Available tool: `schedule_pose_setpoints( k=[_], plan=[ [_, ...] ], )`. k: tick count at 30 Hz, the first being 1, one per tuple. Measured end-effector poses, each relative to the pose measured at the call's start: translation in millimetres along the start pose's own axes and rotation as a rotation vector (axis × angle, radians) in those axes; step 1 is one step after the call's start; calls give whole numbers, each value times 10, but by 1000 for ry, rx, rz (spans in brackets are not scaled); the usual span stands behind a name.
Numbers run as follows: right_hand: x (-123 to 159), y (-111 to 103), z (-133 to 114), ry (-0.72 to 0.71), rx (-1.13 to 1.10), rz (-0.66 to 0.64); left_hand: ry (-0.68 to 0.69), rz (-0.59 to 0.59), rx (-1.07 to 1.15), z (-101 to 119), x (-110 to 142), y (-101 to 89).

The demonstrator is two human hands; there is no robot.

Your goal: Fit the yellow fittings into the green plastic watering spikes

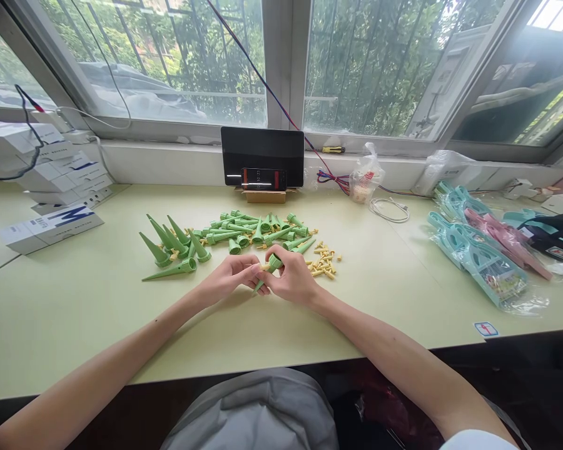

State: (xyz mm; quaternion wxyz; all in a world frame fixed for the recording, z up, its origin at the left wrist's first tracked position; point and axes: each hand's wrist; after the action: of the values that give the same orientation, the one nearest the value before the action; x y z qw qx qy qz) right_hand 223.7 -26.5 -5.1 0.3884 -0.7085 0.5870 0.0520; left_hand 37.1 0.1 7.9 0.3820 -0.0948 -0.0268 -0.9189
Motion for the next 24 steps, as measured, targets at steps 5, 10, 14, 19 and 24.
schedule_pose_setpoints(
  k=[5, 10, 14, 19, 24],
  plan=[
    [3, -10, -31, 10, -8, -28, -13, -57, -5, 8, -1, -10],
    [5, -10, -40, -2, 7, -23, -3, -91, -42, 21, -5, -4],
    [-8, -7, -23, 25, 13, -11, 27, -32, -116, 15, -19, -13],
    [-34, -1, 14, 54, 5, 14, 103, 166, -232, -29, -49, -36],
    [-45, 6, 37, 98, 23, 18, 177, 276, -313, -46, -47, -12]
  ],
)
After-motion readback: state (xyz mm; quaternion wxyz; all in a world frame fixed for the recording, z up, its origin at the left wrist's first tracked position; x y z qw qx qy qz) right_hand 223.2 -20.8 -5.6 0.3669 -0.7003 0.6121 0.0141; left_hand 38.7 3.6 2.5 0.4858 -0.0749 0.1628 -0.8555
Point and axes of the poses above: each hand's wrist, its own x-axis away from the middle knuckle, its own y-axis out of the palm, z = x × y, and after that the axes turned 13 degrees about -y, right-handed
